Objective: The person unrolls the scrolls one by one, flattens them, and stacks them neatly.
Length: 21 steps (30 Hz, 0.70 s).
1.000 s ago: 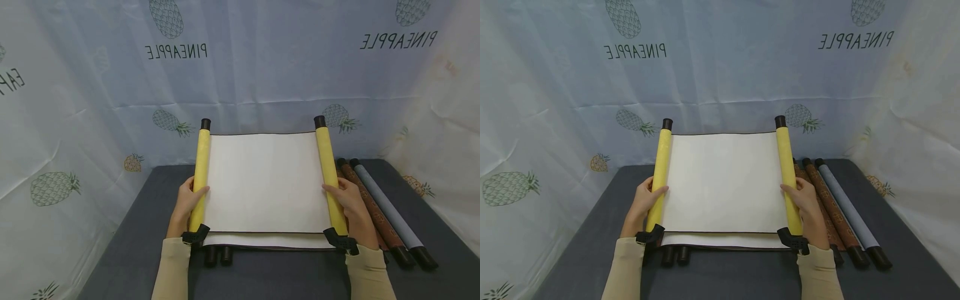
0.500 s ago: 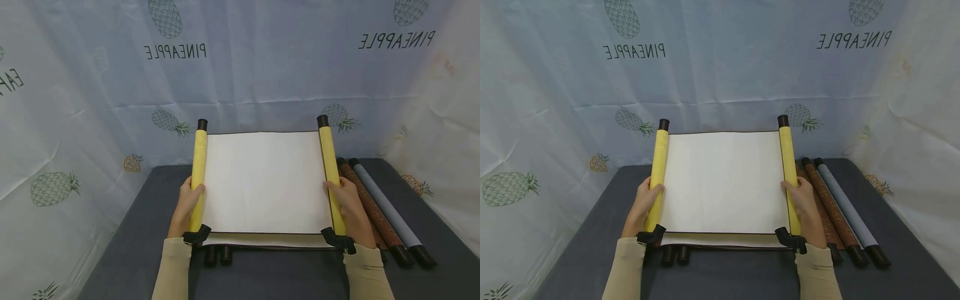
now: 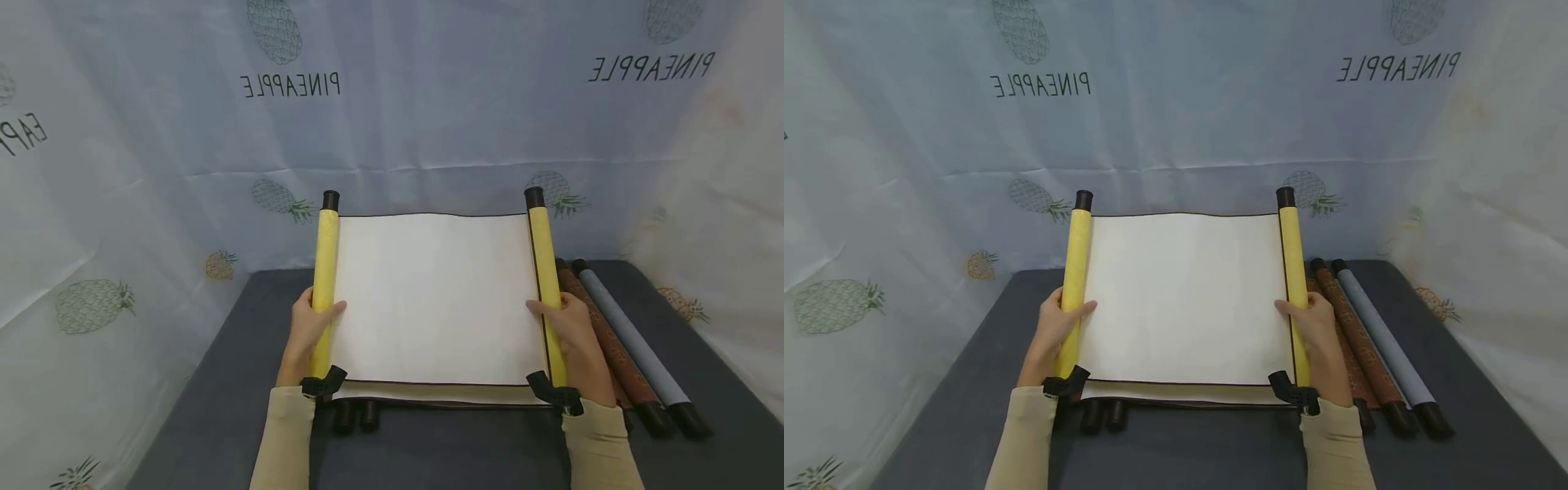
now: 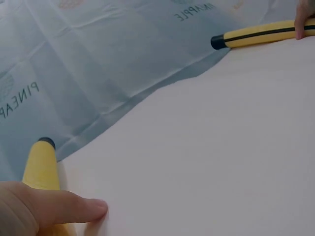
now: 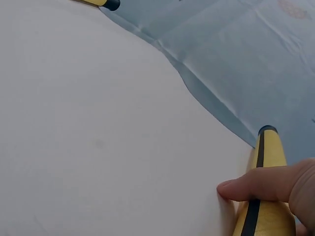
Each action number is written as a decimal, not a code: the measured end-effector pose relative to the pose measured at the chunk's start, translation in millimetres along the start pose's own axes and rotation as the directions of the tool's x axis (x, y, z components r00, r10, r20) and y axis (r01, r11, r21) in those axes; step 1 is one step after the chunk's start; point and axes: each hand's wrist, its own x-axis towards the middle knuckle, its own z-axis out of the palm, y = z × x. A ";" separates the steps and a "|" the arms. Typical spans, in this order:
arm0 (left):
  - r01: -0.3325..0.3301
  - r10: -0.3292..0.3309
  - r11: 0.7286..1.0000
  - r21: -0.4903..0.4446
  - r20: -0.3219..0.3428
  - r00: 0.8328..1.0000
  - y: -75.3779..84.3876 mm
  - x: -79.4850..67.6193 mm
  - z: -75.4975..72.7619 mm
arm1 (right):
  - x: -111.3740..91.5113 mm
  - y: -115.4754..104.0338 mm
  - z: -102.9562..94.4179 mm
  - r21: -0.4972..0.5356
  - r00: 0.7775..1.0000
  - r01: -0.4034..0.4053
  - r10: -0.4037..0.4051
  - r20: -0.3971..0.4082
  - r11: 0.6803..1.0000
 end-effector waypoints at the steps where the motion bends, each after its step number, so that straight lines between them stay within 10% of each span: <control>1: -0.006 0.006 1.000 -0.001 -0.002 1.000 0.0 -0.1 0.1 | -0.1 0.4 -1.5 0.000 1.000 0.001 -0.001 -0.004 1.000; 21: -0.017 0.017 0.999 0.028 -0.018 1.000 -3.2 3.7 -4.7 | 1.3 -0.1 -3.6 -0.007 0.999 0.045 -0.045 -0.017 0.999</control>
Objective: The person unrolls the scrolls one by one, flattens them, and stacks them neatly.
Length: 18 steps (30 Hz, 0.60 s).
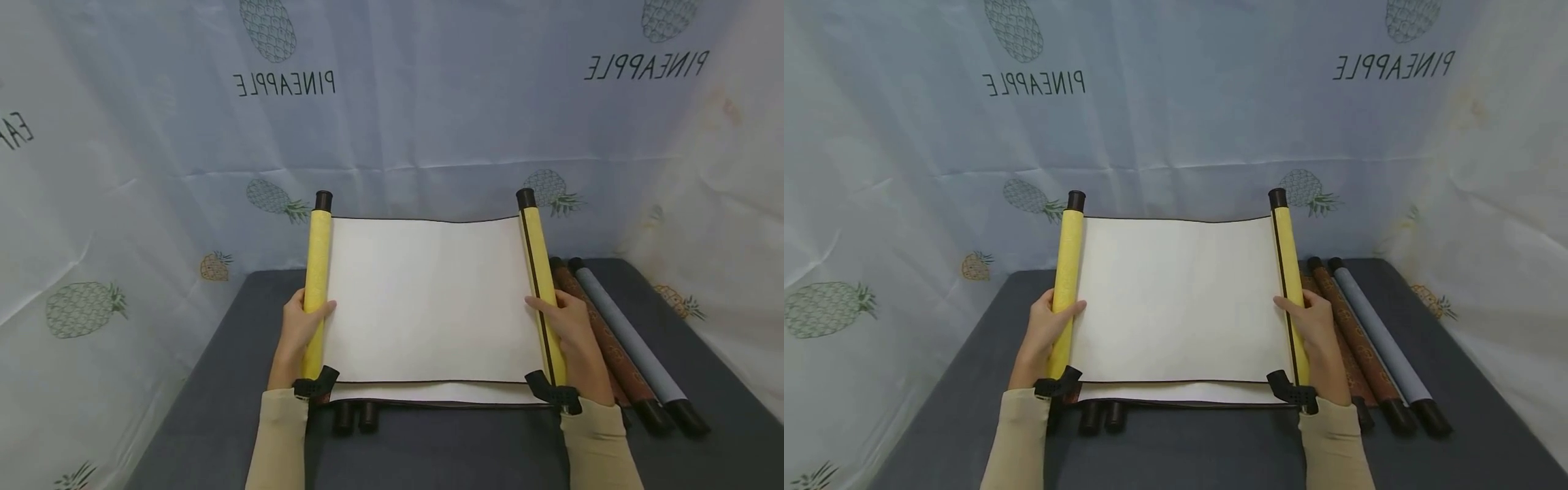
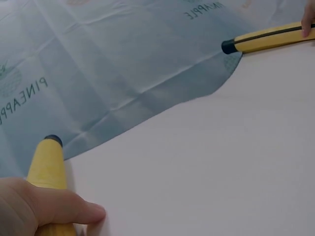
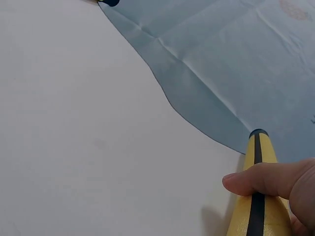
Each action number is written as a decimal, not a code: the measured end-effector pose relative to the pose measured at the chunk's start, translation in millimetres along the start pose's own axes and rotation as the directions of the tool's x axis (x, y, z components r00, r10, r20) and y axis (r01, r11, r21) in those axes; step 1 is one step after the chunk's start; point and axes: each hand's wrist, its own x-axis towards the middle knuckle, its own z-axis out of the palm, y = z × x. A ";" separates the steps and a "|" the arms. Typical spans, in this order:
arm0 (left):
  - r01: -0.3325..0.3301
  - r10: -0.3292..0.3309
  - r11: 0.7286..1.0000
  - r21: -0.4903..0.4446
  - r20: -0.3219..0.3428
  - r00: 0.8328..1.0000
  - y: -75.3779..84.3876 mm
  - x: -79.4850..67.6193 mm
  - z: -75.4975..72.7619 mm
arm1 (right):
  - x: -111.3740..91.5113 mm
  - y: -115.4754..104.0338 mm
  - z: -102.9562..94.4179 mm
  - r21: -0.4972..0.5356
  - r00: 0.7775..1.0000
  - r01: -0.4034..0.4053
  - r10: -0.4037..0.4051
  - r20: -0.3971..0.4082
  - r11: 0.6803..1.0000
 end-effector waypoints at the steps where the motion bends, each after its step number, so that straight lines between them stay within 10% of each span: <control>1: 0.002 -0.002 1.000 0.000 0.001 1.000 -0.3 -0.1 -0.3 | -0.1 0.0 0.1 0.001 1.000 -0.001 0.001 -0.001 1.000; 18: 0.046 -0.046 0.999 0.014 0.022 0.999 -3.0 1.7 -6.1 | 4.1 7.6 -7.9 -0.067 0.998 0.042 -0.039 0.057 0.997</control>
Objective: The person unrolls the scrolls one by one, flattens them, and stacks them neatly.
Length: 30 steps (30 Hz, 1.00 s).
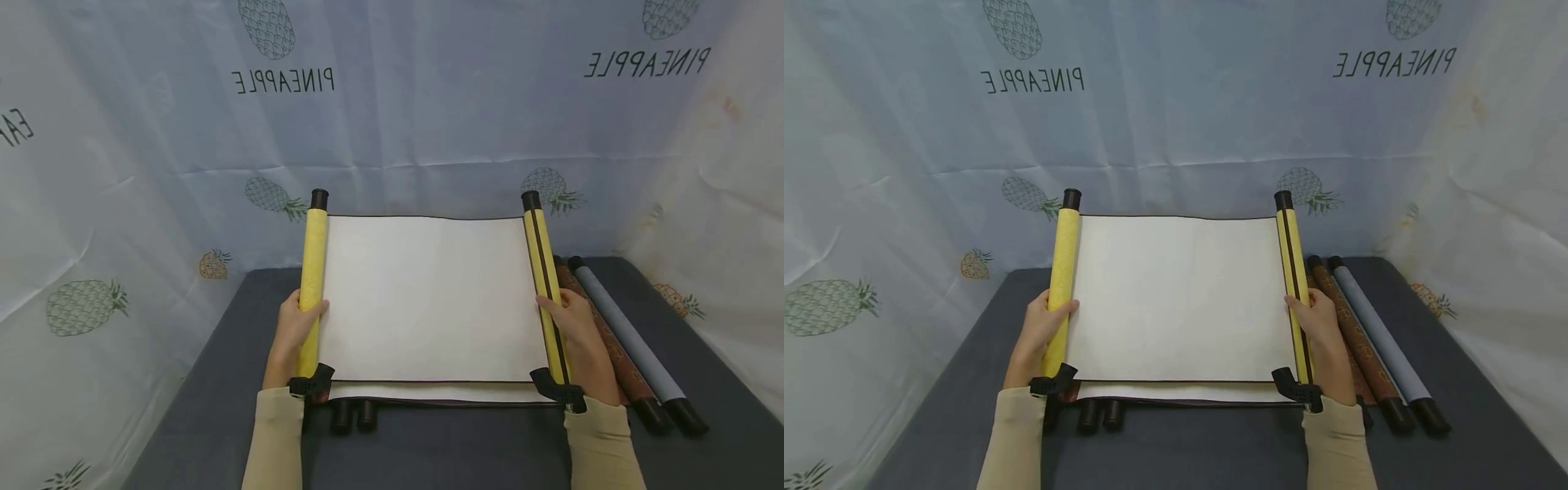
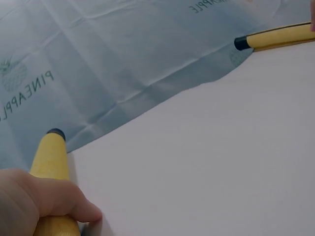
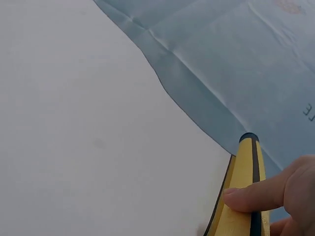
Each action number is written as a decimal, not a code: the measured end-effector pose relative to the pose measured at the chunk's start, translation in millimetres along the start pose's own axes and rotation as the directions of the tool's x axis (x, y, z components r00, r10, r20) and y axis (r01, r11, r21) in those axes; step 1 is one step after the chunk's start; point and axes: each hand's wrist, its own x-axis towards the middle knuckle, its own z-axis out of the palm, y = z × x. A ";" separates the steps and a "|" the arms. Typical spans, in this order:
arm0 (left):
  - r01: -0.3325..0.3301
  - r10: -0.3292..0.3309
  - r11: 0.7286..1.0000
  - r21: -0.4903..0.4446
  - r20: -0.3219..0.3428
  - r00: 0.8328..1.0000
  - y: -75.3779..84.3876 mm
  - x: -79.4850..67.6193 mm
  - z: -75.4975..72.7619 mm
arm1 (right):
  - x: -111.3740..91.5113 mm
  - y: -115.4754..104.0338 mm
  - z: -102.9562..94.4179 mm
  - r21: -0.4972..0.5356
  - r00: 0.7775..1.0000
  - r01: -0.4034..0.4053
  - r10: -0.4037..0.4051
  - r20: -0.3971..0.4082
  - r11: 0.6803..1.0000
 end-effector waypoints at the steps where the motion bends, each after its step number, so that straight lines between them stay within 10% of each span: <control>1: 0.000 0.000 1.000 -0.001 0.001 1.000 -0.1 0.2 0.0 | 0.1 -0.3 -0.3 0.000 1.000 -0.002 0.002 0.004 1.000; 30: 0.013 -0.013 1.000 0.003 0.009 1.000 -1.1 2.5 0.8 | 0.8 -2.4 -0.7 0.035 1.000 -0.017 0.018 -0.010 0.999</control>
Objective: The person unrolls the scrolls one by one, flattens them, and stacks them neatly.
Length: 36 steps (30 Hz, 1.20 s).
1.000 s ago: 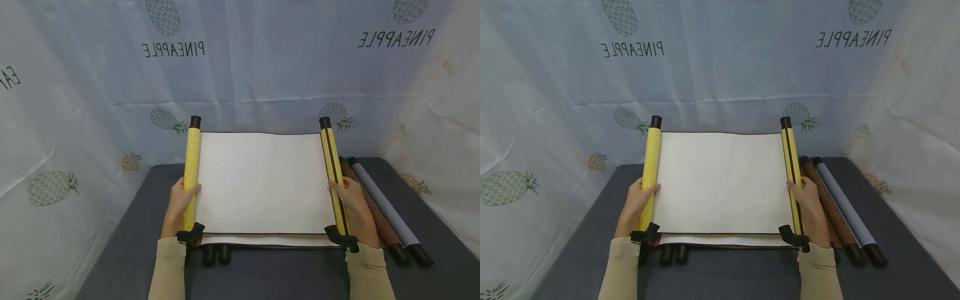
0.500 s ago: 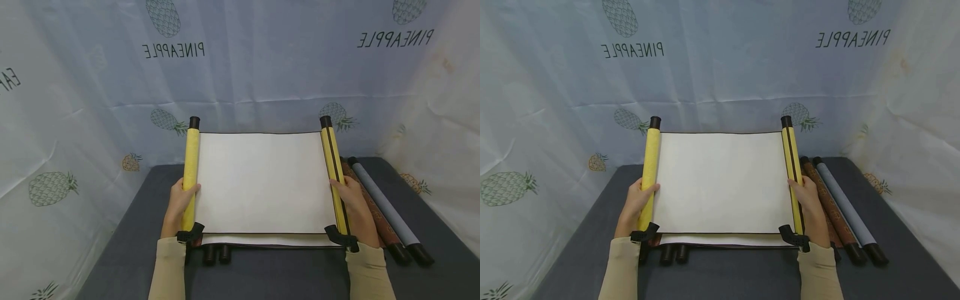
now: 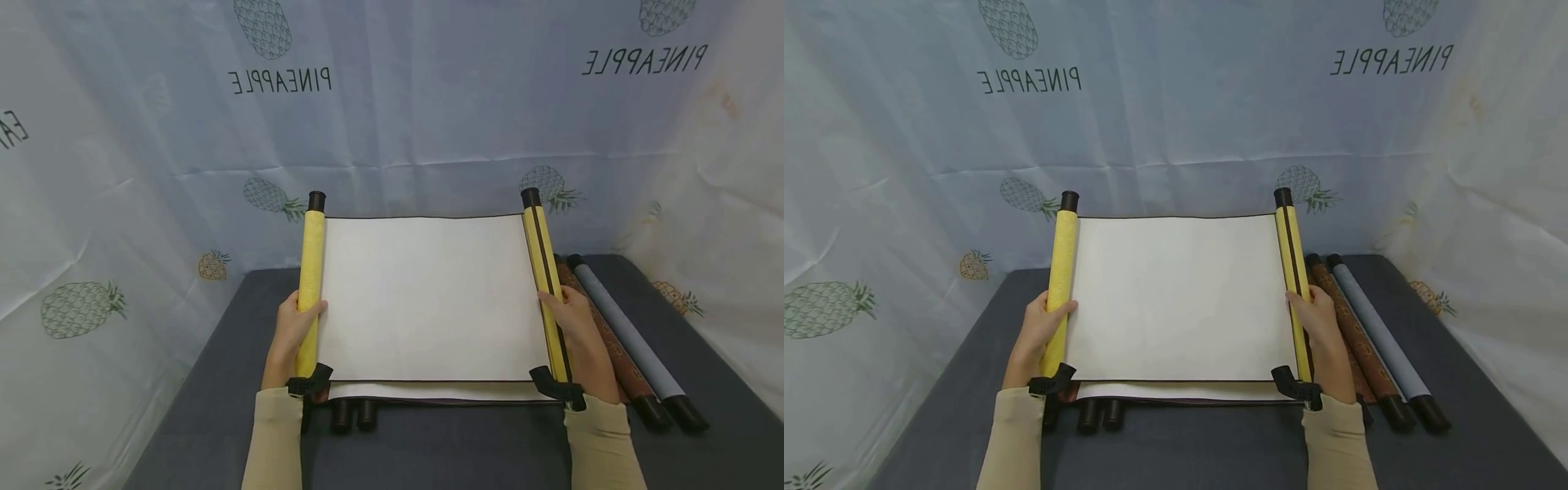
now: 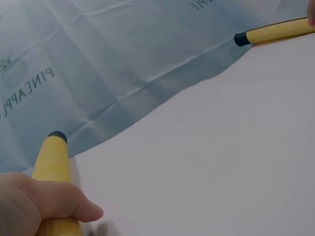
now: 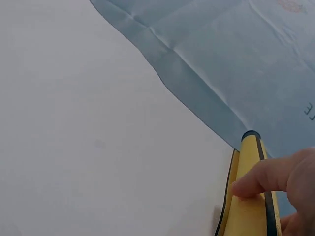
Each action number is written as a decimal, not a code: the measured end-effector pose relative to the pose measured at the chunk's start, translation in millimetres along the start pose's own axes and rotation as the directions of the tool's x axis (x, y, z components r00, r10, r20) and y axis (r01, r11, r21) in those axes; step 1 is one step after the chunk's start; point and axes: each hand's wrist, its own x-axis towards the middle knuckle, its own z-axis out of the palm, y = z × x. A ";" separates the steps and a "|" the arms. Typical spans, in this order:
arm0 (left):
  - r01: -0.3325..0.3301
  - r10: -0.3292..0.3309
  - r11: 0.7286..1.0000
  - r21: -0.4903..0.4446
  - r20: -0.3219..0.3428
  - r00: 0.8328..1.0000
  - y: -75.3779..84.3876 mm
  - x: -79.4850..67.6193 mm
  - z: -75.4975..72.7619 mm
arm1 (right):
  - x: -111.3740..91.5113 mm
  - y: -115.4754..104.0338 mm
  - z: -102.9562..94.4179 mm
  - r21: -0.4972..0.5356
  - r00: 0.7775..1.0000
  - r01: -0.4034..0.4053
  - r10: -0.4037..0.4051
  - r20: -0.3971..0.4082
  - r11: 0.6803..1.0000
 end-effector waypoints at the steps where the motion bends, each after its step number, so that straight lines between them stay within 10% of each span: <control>1: -0.003 0.003 1.000 0.002 -0.003 1.000 -0.2 -0.3 -0.4 | -0.6 -0.2 0.2 -0.006 1.000 0.002 -0.002 -0.005 1.000; 36: -0.060 0.060 0.998 0.014 -0.028 0.998 -2.5 -1.6 -12.0 | 1.8 4.8 -1.0 -0.018 0.998 -0.032 0.031 -0.055 0.999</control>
